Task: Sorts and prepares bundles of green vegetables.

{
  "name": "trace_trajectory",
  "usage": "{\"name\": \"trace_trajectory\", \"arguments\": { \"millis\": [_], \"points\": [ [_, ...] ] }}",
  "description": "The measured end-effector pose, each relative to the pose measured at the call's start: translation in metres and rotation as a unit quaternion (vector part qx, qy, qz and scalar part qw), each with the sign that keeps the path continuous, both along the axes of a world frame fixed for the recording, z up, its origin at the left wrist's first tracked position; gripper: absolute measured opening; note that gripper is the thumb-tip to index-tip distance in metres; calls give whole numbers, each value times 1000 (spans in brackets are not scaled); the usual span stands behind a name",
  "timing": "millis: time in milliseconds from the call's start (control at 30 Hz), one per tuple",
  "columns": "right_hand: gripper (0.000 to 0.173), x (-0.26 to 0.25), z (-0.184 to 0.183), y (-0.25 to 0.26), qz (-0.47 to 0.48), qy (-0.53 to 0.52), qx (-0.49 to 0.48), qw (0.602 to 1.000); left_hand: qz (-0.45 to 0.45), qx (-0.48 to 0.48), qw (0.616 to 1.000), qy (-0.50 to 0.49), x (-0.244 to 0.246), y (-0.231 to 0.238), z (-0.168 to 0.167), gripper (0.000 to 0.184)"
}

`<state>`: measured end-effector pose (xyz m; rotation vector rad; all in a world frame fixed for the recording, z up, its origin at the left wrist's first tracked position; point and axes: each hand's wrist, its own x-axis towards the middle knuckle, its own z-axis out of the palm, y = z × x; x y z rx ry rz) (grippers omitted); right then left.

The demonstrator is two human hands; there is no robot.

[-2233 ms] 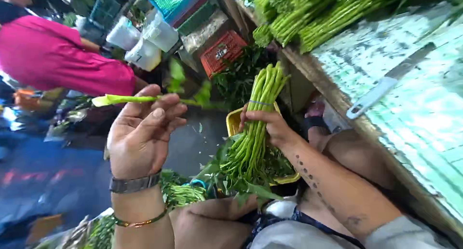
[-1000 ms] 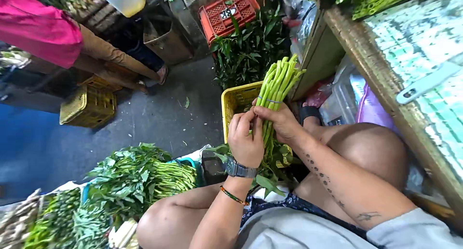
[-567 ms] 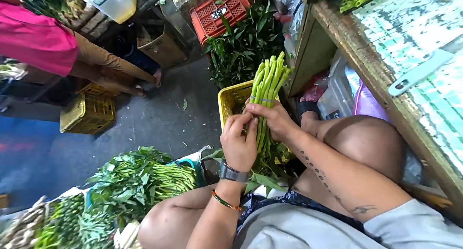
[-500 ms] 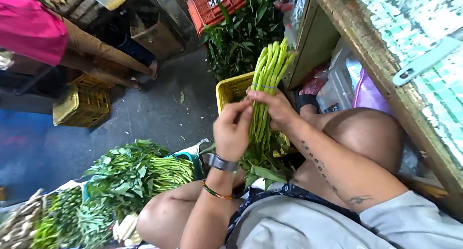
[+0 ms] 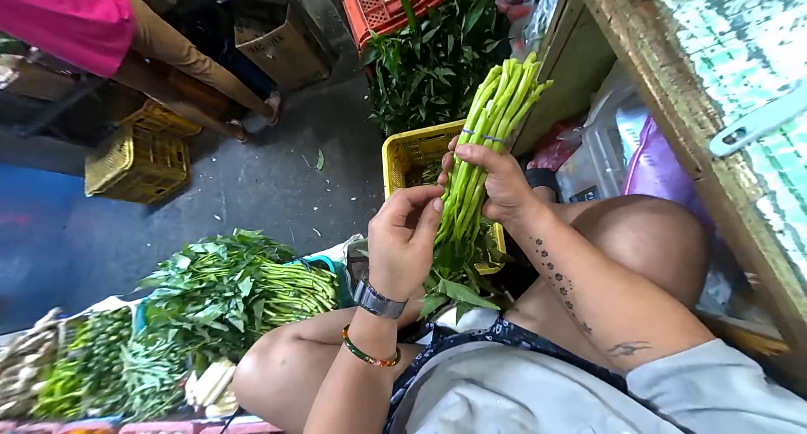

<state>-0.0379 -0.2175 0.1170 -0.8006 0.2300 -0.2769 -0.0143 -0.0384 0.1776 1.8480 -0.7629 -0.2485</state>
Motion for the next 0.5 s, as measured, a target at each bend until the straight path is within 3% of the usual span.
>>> {"name": "trace_trajectory", "arguments": {
  "millis": [133, 333, 433, 500],
  "points": [
    [20, -2, -3, -6, -9, -15, 3, 1000, 20, -3, 1000, 4, 0, 11, -7, 21],
    [22, -3, 3, -5, -20, -18, -36, 999, 86, -98, 985, 112, 16, 26, -8, 20],
    [31, 3, -7, 10, -31, 2, -152, 988, 32, -93, 995, 30, 12, 14, 11, 26],
    [42, -2, -19, 32, -29, 85, -267, 959, -70, -38, 994, -78, -4, -15, 27, 29]
  ]
}}
